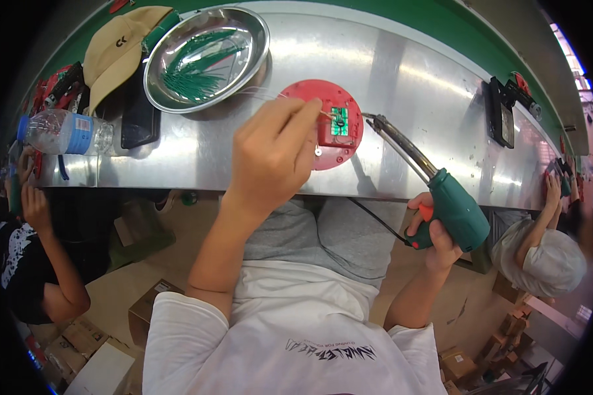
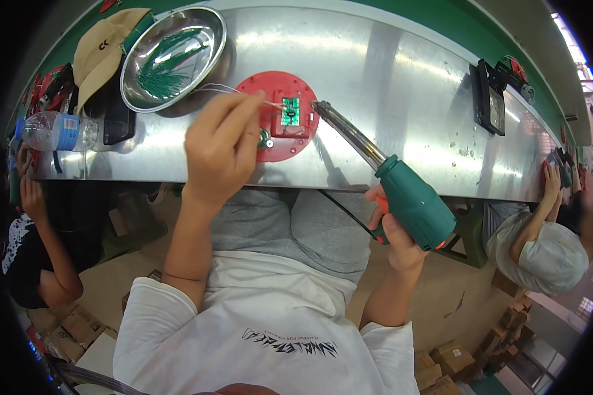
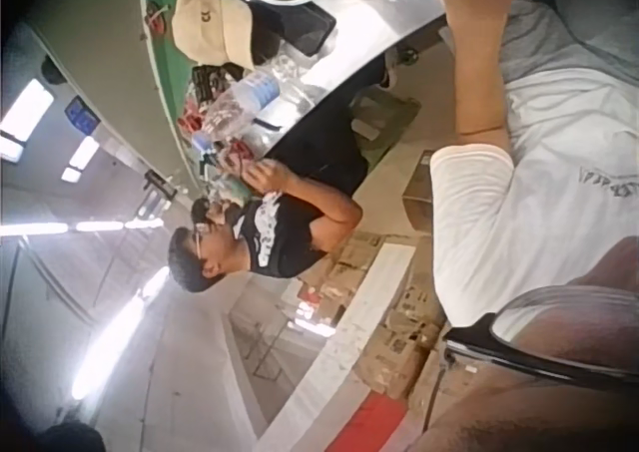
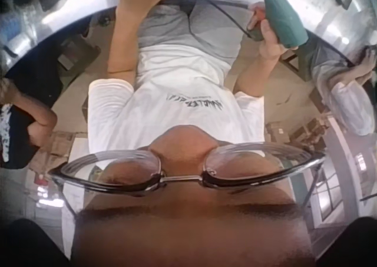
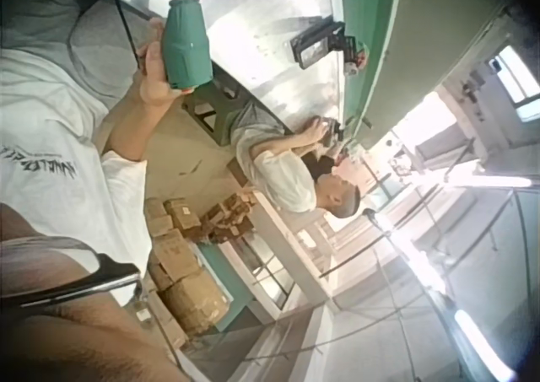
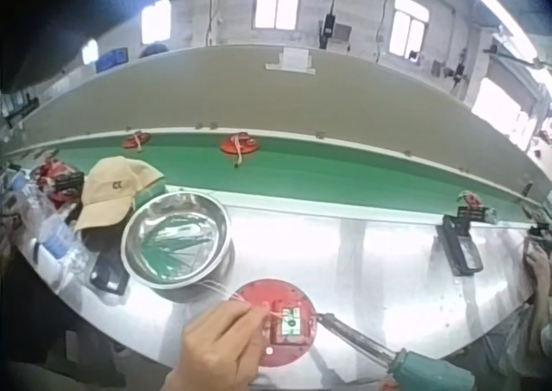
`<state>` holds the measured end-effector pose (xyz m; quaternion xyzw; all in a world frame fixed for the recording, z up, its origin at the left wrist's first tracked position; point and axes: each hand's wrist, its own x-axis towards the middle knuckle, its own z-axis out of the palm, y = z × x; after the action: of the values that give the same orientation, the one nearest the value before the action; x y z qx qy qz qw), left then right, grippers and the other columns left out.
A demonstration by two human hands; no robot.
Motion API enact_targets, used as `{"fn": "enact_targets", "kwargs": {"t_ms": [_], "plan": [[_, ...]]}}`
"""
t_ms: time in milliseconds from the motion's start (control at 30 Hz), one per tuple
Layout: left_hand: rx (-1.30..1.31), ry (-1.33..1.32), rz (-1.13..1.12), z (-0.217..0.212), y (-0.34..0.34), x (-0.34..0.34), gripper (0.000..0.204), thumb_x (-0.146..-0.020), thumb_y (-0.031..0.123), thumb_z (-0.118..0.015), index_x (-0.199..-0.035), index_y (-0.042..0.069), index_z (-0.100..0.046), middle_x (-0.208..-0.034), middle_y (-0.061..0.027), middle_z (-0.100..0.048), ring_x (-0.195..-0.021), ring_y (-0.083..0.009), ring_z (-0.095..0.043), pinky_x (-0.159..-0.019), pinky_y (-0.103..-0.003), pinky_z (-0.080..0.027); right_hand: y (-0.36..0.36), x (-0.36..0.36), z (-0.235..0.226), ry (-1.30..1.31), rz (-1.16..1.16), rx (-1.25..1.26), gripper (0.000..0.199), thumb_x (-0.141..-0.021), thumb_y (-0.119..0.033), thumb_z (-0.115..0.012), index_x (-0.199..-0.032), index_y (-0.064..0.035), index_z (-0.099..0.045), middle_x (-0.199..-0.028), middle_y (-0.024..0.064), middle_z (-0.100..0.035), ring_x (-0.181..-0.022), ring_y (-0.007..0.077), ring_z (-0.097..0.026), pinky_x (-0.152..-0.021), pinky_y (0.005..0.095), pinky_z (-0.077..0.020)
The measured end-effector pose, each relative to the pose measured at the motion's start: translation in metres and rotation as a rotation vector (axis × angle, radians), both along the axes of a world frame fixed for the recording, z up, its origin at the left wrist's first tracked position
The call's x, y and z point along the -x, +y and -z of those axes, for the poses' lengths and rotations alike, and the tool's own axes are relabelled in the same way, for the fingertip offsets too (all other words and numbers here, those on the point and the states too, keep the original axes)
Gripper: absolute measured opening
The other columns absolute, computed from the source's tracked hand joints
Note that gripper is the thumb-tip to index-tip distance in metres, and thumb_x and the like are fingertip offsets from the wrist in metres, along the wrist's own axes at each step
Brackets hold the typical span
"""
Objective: Soldering electronic components and wires onto small circular printed circuit boards at an assembly line.
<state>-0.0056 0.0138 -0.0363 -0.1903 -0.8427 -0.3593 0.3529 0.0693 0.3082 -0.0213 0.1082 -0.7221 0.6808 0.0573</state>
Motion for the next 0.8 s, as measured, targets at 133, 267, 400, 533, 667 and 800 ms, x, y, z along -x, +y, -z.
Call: {"fn": "enact_targets", "kwargs": {"t_ms": [133,267,400,533,667,800], "plan": [[0.032,0.088,-0.01,0.003,-0.006,-0.002,0.032,-0.087,-0.007,-0.075,-0.119,-0.002,-0.078,-0.096,-0.0132,-0.072,-0.081,-0.0272,-0.067,-0.069,-0.034,-0.054,0.001,-0.006,-0.003,-0.02,-0.014,-0.037,0.061,-0.097,-0.028,-0.069,-0.139,0.0138,-0.057,-0.108,0.0283,-0.073,-0.059,0.0216,-0.065,-0.053,0.029,-0.0496],[0.136,0.027,0.094,0.007,-0.006,0.0,0.032,-0.087,-0.006,-0.074,-0.119,0.0,-0.078,-0.091,-0.0107,-0.073,-0.078,-0.0273,-0.065,-0.07,-0.037,-0.054,-0.002,-0.009,-0.002,0.028,-0.015,-0.078,0.055,-0.093,-0.023,-0.069,-0.133,0.0151,-0.062,-0.108,0.0307,-0.072,-0.059,0.0222,-0.065,-0.054,0.0292,-0.0499],[0.078,-0.004,0.1,0.006,-0.003,0.002,0.017,-0.084,-0.004,-0.077,-0.1,0.0,-0.077,-0.086,-0.0099,-0.073,-0.076,-0.028,-0.066,-0.069,-0.037,-0.054,-0.006,-0.009,-0.003,0.031,-0.018,-0.101,0.053,-0.093,-0.021,-0.07,-0.13,0.0154,-0.063,-0.108,0.0316,-0.072,-0.06,0.0234,-0.066,-0.055,0.0296,-0.051],[0.092,-0.016,0.065,0.005,-0.002,0.002,0.013,-0.082,-0.003,-0.079,-0.094,0.001,-0.075,-0.086,-0.0097,-0.073,-0.075,-0.0276,-0.066,-0.068,-0.037,-0.054,-0.012,-0.012,0.001,0.0,0.017,0.104,0.048,-0.087,-0.007,-0.085,-0.126,0.0129,-0.065,-0.109,0.0291,-0.077,-0.072,0.0203,-0.073,-0.061,0.0305,-0.0595],[0.087,-0.013,0.064,0.006,-0.002,0.003,0.014,-0.08,-0.004,-0.079,-0.093,0.001,-0.075,-0.086,-0.0093,-0.073,-0.075,-0.0271,-0.066,-0.066,-0.037,-0.054,-0.01,-0.008,0.003,0.044,-0.054,-0.007,0.046,-0.086,-0.004,-0.084,-0.125,0.0122,-0.066,-0.108,0.0287,-0.077,-0.074,0.0204,-0.074,-0.061,0.0311,-0.0599],[0.088,-0.045,0.066,0.007,-0.003,0.001,0.015,-0.08,-0.004,-0.079,-0.093,0.001,-0.075,-0.086,-0.0091,-0.073,-0.076,-0.0269,-0.067,-0.066,-0.037,-0.054,-0.011,-0.008,-0.002,0.005,-0.04,-0.119,0.048,-0.092,-0.018,-0.076,-0.126,0.0139,-0.065,-0.106,0.0296,-0.074,-0.065,0.0223,-0.069,-0.056,0.0297,-0.0534]]}}
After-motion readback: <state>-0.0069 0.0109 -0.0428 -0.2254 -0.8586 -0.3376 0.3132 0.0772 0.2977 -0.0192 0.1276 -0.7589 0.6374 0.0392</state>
